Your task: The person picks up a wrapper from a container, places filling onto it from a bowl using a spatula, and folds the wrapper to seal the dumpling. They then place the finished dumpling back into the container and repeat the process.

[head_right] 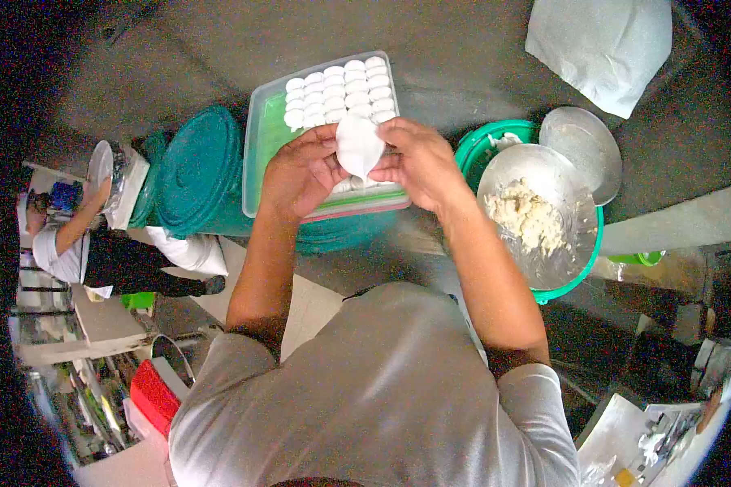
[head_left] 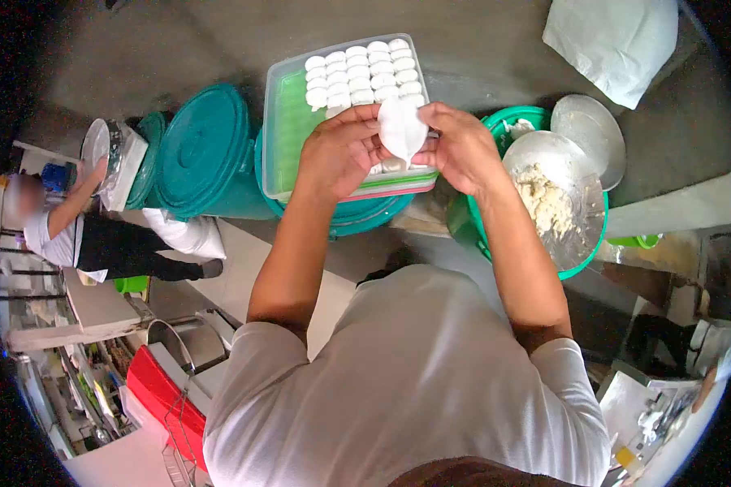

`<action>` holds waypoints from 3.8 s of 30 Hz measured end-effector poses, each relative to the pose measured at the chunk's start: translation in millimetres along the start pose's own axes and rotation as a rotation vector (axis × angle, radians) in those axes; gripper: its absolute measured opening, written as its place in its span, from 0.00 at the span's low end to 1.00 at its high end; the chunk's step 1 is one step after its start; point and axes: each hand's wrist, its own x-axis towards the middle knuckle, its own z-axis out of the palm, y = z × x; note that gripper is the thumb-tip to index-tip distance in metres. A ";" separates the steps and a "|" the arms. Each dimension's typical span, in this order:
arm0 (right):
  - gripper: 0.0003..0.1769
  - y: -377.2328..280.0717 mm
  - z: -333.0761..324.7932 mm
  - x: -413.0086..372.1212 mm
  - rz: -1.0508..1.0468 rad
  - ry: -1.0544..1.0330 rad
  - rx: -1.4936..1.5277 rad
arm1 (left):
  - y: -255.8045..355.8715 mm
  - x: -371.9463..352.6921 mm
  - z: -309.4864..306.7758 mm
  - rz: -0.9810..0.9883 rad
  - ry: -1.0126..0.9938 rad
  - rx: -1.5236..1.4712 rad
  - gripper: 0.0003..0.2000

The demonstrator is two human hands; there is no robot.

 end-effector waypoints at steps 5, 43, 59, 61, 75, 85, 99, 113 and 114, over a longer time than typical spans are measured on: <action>0.10 12.2 -5.1 13.0 -0.016 -0.109 -0.012 | 6.0 -0.2 -7.3 -0.013 -0.111 -0.119 0.16; 0.30 7.2 -163.4 -177.5 -0.266 0.175 0.773 | -129.1 36.3 119.7 0.179 -0.660 1.320 0.11; 0.29 51.1 -195.4 -211.1 -0.374 0.178 0.896 | -198.2 16.2 152.4 -0.227 -0.755 0.962 0.14; 0.29 51.5 -191.4 -204.1 -0.388 0.179 0.923 | -199.6 9.8 158.1 0.031 -0.736 1.151 0.14; 0.28 53.8 -183.6 -193.6 -0.390 0.159 0.853 | -198.9 21.8 153.2 -0.186 -0.618 0.809 0.06; 0.10 59.7 -159.6 -210.6 -0.509 0.564 -0.174 | -188.2 28.6 154.6 -0.203 -0.668 0.845 0.05; 0.05 62.7 -159.3 -220.1 -0.500 0.759 -0.298 | -188.2 26.6 151.0 -0.166 -0.695 0.928 0.05; 0.03 79.2 -173.4 -216.1 -0.525 0.726 0.140 | -196.3 30.1 150.1 -0.259 -0.508 0.521 0.05; 0.02 81.2 -174.7 -214.9 -0.570 0.651 0.338 | -194.8 30.5 151.5 -0.258 -0.509 0.521 0.05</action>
